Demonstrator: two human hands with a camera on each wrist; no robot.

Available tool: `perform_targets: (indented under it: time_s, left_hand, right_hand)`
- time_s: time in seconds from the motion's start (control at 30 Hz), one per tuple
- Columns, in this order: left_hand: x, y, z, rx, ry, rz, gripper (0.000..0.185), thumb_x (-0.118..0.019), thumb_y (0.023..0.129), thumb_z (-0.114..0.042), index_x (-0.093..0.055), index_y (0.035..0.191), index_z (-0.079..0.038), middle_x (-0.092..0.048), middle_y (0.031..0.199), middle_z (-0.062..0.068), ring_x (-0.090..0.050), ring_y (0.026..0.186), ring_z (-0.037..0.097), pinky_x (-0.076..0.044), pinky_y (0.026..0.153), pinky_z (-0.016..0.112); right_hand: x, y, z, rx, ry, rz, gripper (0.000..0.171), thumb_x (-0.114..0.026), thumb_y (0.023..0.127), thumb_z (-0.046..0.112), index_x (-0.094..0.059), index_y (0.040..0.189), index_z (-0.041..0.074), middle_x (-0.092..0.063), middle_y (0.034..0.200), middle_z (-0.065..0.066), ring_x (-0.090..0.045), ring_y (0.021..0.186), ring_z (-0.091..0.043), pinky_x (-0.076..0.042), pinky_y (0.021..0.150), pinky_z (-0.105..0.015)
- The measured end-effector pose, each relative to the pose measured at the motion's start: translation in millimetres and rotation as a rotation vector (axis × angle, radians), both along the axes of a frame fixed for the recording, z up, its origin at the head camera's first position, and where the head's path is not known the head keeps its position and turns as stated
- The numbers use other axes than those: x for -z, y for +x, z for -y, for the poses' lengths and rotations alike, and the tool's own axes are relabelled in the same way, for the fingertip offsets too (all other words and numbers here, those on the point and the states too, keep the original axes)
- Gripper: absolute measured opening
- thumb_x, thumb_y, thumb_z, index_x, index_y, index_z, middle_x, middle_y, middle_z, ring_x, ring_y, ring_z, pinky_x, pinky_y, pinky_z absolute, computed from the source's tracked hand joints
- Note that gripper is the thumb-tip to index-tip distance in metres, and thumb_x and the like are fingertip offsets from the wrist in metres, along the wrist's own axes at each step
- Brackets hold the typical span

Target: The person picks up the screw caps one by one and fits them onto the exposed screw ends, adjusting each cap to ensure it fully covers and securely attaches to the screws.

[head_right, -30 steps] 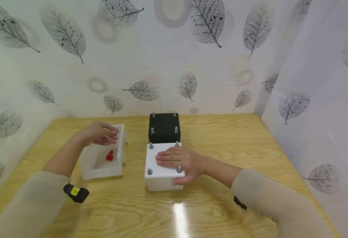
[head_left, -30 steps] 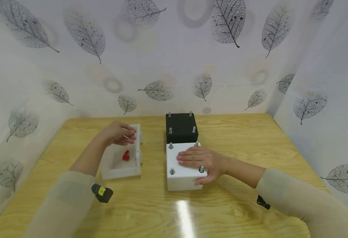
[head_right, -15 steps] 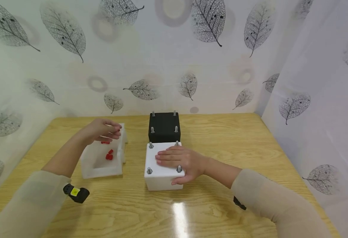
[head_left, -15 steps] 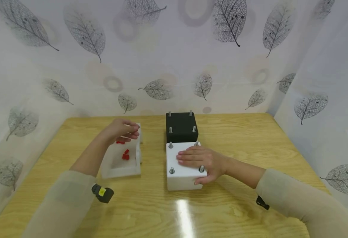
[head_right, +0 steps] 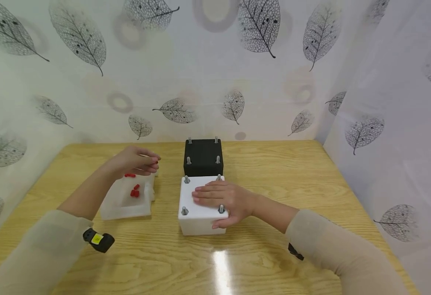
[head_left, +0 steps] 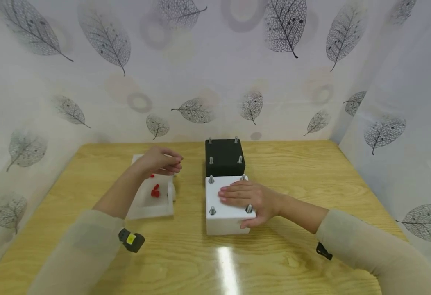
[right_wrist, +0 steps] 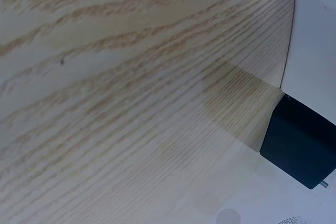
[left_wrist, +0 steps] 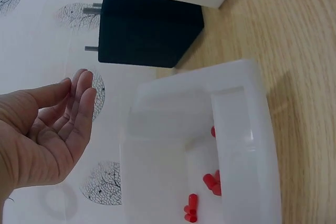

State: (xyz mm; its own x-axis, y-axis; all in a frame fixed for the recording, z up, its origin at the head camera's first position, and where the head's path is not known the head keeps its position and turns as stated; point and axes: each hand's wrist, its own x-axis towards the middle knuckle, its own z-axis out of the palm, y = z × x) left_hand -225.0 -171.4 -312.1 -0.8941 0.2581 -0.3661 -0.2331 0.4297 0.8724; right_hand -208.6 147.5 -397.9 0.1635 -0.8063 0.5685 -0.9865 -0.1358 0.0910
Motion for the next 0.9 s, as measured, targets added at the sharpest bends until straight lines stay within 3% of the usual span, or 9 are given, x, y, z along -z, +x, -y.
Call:
perform_targets:
  time_s: [0.23,0.9]
  left_hand:
    - [-2.9,-1.8,-13.6,0.026,0.002,-0.011,0.035,-0.053,0.097,-0.013,-0.053,0.127,0.006,-0.069,0.091,0.009,-0.068,0.078,0.013,-0.057,0.075,0.029]
    - [-22.3,-5.7,-65.6,0.163,0.011,-0.008,0.03,-0.055,0.096,-0.01,-0.056,0.12,0.007,-0.069,0.092,0.014,-0.069,0.081,0.021,-0.058,0.075,0.032]
  right_hand:
    - [2.6,0.3,-1.1,0.002,0.007,0.006,0.066,-0.052,0.09,0.052,-0.057,0.125,-0.004,-0.058,0.129,-0.017,-0.055,0.119,-0.03,-0.044,0.1,-0.041]
    - [0.4,-1.3,-2.6,0.007,0.047,0.037,0.069,-0.057,0.088,0.053,-0.056,0.125,-0.005,-0.058,0.129,-0.018,-0.054,0.12,-0.031,-0.044,0.1,-0.043]
